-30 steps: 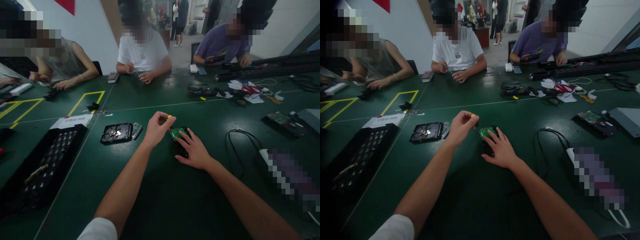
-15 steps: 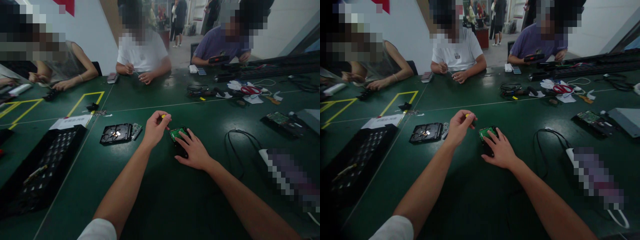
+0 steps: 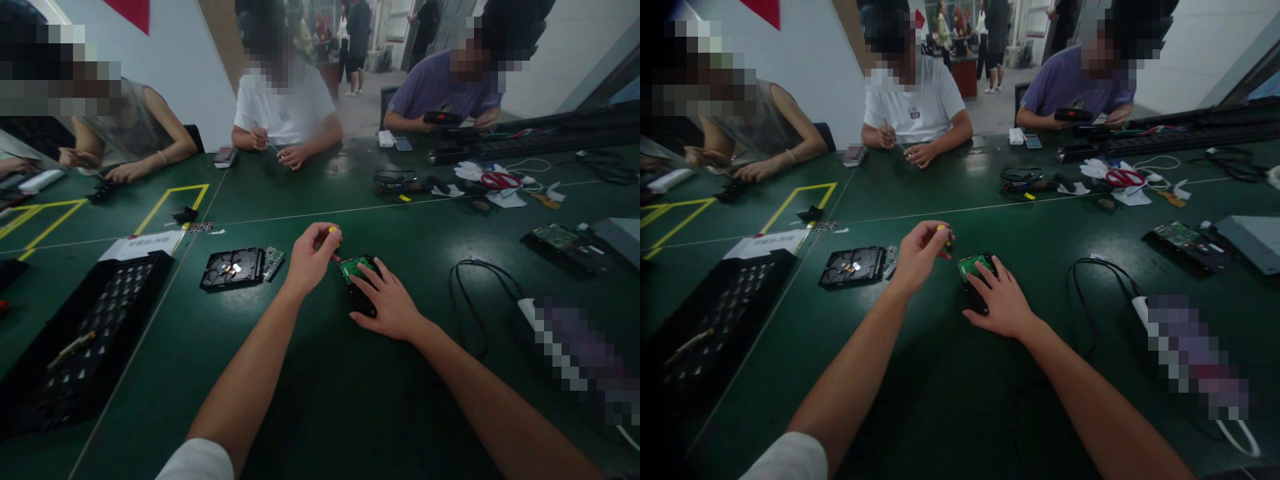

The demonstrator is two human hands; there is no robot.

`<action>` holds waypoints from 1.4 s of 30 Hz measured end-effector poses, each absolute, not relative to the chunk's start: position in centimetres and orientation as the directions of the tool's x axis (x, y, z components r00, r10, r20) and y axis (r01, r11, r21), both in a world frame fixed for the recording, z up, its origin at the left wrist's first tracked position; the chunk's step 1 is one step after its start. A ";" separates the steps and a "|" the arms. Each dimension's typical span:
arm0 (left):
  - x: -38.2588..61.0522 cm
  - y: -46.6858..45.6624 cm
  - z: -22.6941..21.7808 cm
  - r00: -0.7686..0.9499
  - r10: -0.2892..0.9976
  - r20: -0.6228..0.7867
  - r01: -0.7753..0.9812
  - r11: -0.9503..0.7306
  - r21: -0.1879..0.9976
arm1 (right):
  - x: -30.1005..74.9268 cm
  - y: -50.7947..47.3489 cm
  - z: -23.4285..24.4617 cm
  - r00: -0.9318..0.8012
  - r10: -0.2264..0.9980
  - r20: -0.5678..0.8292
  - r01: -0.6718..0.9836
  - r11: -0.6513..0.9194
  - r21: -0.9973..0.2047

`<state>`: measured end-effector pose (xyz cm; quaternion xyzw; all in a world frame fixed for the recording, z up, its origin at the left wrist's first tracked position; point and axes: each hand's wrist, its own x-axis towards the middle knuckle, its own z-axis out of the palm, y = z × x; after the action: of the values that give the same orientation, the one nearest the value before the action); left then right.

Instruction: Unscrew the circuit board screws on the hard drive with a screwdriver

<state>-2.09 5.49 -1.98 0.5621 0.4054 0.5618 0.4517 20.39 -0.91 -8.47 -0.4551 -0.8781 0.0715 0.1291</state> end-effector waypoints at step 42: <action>-2.0 5.0 -1.9 0.267 0.876 0.401 -0.092 -0.391 0.916 | 20.4 -1.0 -8.8 -0.559 0.805 0.199 0.775 0.593 -0.219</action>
<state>-1.99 5.04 -1.86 0.6485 0.3024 0.5245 0.4614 20.42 -0.95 -8.82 -0.4482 -0.8814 0.0530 0.1398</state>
